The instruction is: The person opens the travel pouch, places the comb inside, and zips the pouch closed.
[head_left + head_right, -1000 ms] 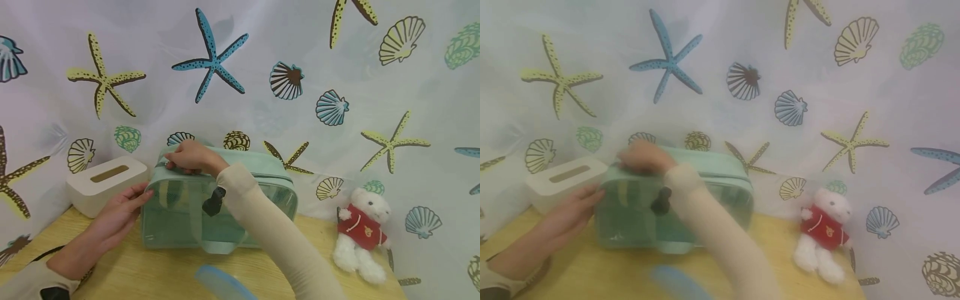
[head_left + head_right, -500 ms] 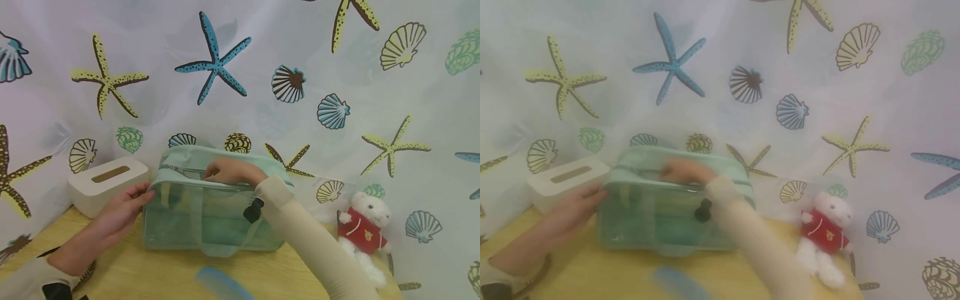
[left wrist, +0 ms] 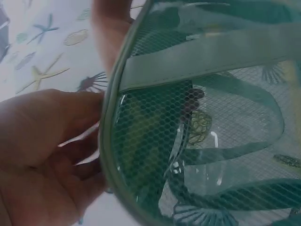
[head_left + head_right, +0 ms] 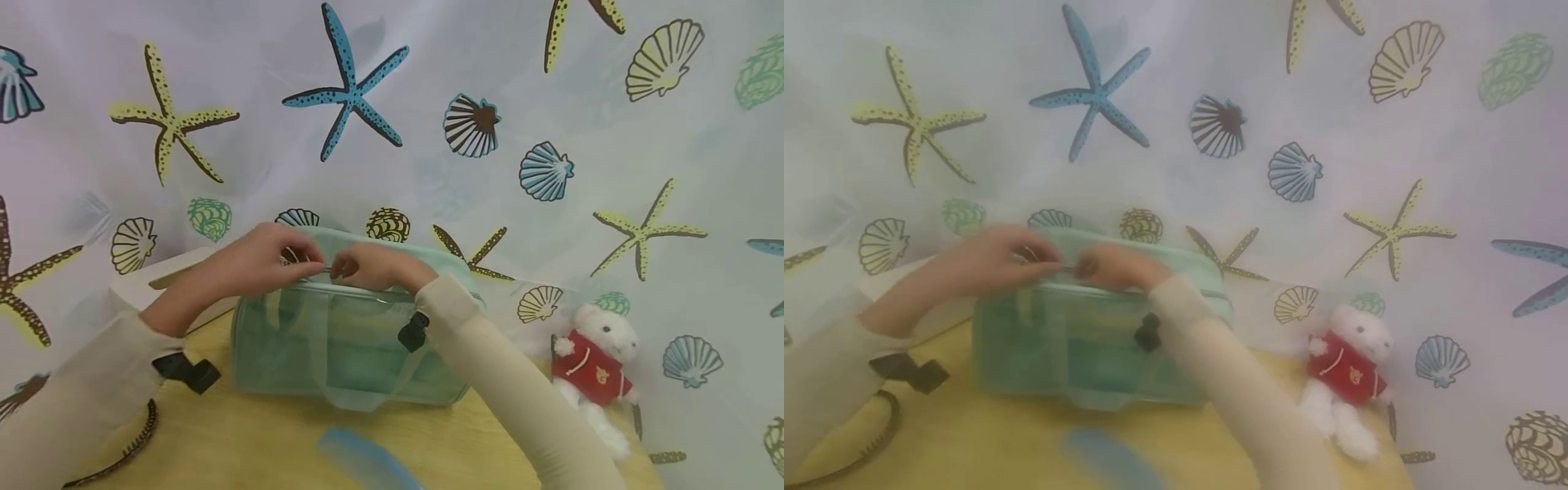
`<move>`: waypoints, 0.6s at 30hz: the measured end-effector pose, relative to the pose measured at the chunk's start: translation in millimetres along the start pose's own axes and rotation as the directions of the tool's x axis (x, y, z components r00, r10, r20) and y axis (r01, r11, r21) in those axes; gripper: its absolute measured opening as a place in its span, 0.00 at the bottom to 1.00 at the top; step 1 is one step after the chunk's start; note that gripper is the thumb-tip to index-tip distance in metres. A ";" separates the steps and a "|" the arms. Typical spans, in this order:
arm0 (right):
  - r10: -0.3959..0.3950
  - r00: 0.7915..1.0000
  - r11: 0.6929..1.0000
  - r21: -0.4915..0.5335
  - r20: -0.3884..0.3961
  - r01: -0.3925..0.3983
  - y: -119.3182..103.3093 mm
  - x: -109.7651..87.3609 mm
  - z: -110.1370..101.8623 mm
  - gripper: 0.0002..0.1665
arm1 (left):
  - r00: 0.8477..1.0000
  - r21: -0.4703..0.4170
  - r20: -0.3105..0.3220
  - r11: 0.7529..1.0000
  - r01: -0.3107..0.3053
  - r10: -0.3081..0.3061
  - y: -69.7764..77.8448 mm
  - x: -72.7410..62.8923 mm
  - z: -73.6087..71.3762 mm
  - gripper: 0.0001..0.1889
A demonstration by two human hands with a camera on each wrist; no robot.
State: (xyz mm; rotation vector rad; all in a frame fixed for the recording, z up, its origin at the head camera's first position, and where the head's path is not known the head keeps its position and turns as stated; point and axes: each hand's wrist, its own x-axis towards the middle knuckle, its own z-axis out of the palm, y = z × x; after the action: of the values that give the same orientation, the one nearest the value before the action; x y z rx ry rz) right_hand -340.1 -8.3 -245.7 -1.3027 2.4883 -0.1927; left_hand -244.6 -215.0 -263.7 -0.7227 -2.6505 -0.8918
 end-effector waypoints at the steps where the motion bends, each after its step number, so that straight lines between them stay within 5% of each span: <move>1: 0.002 1.000 1.000 -0.002 0.006 -0.002 0.8 -2.0 -1.7 0.19 | 0.997 0.024 0.072 1.000 -0.015 0.013 2.4 9.9 -0.8 0.06; 3: 0.015 1.000 1.000 -0.024 0.023 -0.015 3.3 -6.9 -4.2 0.19 | 0.980 0.047 0.198 0.999 -0.010 0.000 2.7 25.0 -0.4 0.06; 6: 0.035 0.999 0.998 -0.049 0.042 -0.033 9.7 -13.4 -4.2 0.20 | 0.952 0.057 0.305 0.998 0.005 -0.022 -3.4 38.0 1.2 0.07; 13: 0.108 0.991 0.992 -0.073 0.080 -0.102 34.1 -33.1 -0.6 0.24 | 0.899 0.035 0.436 0.999 0.033 -0.045 -14.1 50.6 3.4 0.15; 18: 0.140 0.986 0.990 -0.046 0.093 -0.136 53.3 -49.5 3.3 0.33 | 0.880 0.030 0.474 0.999 0.034 -0.045 -19.9 52.4 3.7 0.17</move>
State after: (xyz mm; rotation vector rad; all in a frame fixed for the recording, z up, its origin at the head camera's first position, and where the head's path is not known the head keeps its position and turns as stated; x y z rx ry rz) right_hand -354.0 62.9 -252.0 -1.1207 2.4999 -0.0476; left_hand -299.7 -206.8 -256.4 -0.9957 -3.1037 -0.7720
